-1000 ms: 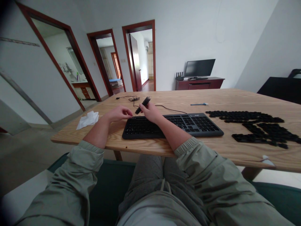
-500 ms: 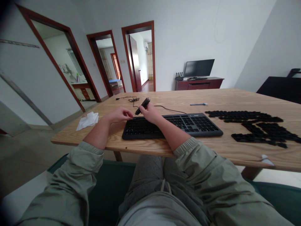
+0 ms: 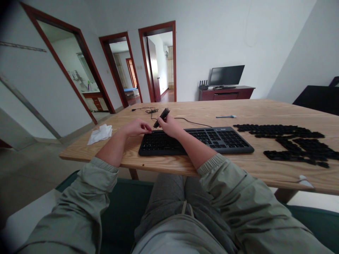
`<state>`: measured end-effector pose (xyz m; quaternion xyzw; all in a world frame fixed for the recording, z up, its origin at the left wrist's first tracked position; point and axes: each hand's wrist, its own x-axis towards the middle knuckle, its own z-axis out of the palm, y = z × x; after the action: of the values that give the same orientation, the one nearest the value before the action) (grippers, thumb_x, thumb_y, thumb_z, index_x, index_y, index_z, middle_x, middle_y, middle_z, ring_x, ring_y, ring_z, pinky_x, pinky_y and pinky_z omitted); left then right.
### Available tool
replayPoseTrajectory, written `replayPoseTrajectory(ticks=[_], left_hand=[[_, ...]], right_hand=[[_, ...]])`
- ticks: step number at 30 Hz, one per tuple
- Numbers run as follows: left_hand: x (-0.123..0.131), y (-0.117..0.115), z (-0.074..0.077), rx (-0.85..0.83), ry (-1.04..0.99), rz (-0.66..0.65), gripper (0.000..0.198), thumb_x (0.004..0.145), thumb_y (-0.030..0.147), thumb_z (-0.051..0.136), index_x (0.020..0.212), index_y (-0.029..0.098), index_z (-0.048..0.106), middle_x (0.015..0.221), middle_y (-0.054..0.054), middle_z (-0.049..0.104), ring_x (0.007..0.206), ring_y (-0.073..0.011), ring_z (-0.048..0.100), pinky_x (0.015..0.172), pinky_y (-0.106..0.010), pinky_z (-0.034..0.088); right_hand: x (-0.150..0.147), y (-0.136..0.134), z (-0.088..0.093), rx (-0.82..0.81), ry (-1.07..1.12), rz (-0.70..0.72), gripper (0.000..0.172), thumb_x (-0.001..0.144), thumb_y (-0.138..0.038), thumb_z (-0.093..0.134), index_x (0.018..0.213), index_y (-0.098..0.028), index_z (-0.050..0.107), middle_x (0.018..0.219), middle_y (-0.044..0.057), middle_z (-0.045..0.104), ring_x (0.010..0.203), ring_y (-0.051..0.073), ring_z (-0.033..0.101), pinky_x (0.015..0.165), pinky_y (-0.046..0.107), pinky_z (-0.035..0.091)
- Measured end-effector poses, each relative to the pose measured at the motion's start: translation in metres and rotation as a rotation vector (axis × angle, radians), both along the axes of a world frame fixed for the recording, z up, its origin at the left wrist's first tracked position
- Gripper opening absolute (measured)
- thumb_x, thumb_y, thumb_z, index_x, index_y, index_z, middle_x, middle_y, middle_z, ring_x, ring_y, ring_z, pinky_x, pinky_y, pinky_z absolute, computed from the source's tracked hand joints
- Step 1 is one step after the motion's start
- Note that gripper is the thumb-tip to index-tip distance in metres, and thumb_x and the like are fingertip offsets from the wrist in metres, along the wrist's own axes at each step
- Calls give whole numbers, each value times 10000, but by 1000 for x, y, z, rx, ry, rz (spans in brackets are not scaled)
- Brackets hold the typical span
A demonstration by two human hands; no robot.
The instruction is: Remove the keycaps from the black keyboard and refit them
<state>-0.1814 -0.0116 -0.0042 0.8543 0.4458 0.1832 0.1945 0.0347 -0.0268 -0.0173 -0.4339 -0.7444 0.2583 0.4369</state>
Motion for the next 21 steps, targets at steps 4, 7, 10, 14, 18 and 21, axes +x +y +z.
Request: replayPoseTrajectory(ticks=[4,7,10,14,18,21], left_hand=[[0,-1,1,-22,4,-6,187,720,267,698,848,163,785,766,-42,742,662,-136,593,632,-252,434],[3,-2,0,-35,-4,-1,193,709,266,705,852,159,779,757,-39,736,652,-134,581,626,-255,430],[5,-3,-1,-41,5,-17,187,716,280,700,850,168,767,774,-34,735,680,-140,588,634,-259,429],[8,-6,0,49,60,16,193,740,335,686,829,166,717,753,-24,689,657,-135,543,618,-266,406],[16,-12,3,393,17,90,470,647,508,771,934,161,637,894,-54,647,792,-189,560,689,-299,434],[29,-13,1,524,46,29,516,750,511,688,1122,161,621,996,-92,660,888,-235,597,786,-336,452]], right_hand=[[0,1,-4,85,-22,67,228,904,-342,496,781,-168,576,778,46,658,704,157,561,682,278,444],[2,1,-4,147,-49,86,212,871,-352,517,836,-159,597,800,43,645,735,169,560,685,291,444],[5,-2,0,173,-96,108,226,847,-344,533,927,-148,613,821,43,643,742,174,551,692,304,447],[10,-6,8,206,-94,211,230,825,-282,535,988,-144,620,896,53,660,801,175,564,763,320,464],[11,-3,13,228,-75,350,266,791,-212,540,1036,-147,619,967,60,667,868,177,583,805,316,480],[9,1,14,211,-89,403,256,800,-191,522,1027,-148,634,1002,66,678,888,179,597,817,312,486]])
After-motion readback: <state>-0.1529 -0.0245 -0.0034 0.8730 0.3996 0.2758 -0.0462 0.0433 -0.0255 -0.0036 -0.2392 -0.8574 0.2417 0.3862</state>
